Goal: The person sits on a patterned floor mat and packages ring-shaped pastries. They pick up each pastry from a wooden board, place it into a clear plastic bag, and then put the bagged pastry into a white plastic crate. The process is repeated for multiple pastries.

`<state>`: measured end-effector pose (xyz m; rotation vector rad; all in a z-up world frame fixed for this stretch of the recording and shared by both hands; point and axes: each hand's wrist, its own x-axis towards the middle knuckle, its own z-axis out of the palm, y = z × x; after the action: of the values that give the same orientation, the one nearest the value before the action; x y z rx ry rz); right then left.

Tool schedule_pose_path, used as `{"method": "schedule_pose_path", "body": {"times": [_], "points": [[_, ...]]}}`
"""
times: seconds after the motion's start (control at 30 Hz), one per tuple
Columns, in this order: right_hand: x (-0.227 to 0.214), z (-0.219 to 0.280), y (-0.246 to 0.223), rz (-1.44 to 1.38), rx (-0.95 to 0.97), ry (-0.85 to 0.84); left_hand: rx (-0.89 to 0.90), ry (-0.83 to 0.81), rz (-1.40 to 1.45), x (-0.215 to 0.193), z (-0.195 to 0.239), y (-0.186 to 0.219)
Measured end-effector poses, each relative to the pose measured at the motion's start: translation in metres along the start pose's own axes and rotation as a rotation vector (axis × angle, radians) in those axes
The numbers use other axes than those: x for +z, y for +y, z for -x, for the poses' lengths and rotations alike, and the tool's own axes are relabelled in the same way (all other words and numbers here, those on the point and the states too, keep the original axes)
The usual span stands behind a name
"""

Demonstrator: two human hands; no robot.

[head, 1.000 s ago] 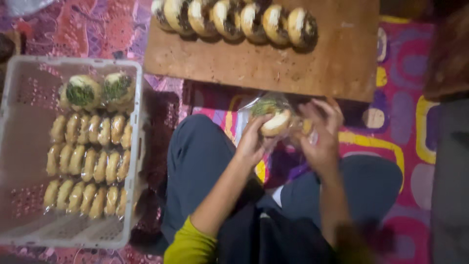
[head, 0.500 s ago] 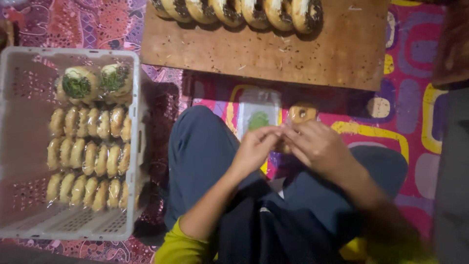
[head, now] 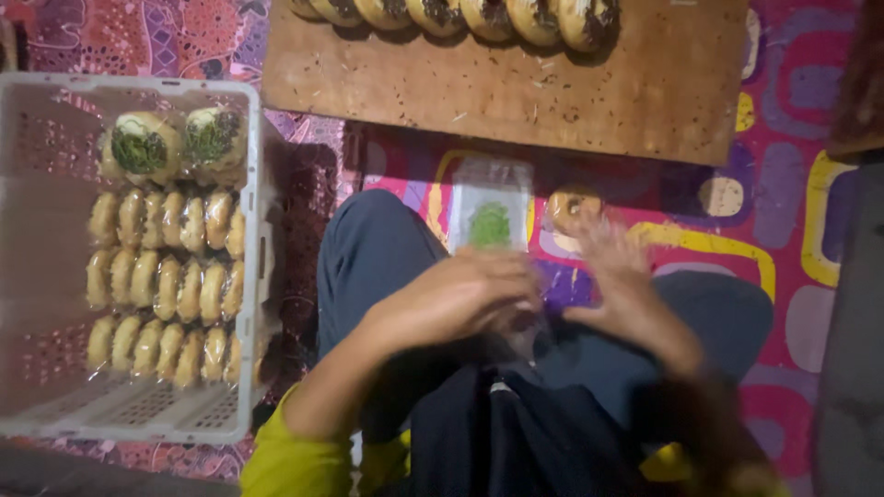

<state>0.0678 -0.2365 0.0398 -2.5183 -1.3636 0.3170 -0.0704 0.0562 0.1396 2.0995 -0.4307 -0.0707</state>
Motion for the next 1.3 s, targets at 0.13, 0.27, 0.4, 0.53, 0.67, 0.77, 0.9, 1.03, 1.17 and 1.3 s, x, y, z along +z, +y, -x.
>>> {"method": "schedule_pose_path", "body": {"times": [0.13,0.27,0.4,0.53,0.67,0.77,0.9,1.03,1.17,1.3], "points": [[-0.005,-0.035,-0.048,-0.8,-0.005,-0.298,0.206,0.026,0.449,0.011,-0.025,-0.032],[0.002,-0.047,-0.086,-1.647,0.053,-0.009,-0.261,0.542,1.756,0.04,-0.011,-0.044],[0.052,-0.064,-0.108,-1.849,0.42,0.267,-0.389,0.978,0.895,0.09,0.017,-0.05],[0.084,-0.105,-0.092,-1.758,0.52,0.216,-0.441,1.226,0.25,0.083,0.058,-0.084],[0.116,-0.109,-0.098,-1.321,0.152,0.178,-0.521,1.237,0.019,0.075,0.113,-0.095],[0.156,-0.095,-0.109,-1.589,0.628,-0.023,-0.787,1.172,0.298,0.087,0.135,-0.095],[0.192,-0.089,-0.089,-1.684,0.625,-0.075,-0.878,1.037,0.597,0.09,0.138,-0.112],[0.191,-0.062,-0.026,-1.646,0.748,-0.082,-0.833,0.668,0.452,0.103,0.087,-0.146],[0.178,-0.033,0.086,-1.454,0.701,0.309,-0.413,0.622,0.201,0.172,-0.039,-0.203],[0.179,-0.051,0.175,-1.191,0.696,0.437,-0.475,0.582,0.396,0.24,-0.155,-0.251]]}}
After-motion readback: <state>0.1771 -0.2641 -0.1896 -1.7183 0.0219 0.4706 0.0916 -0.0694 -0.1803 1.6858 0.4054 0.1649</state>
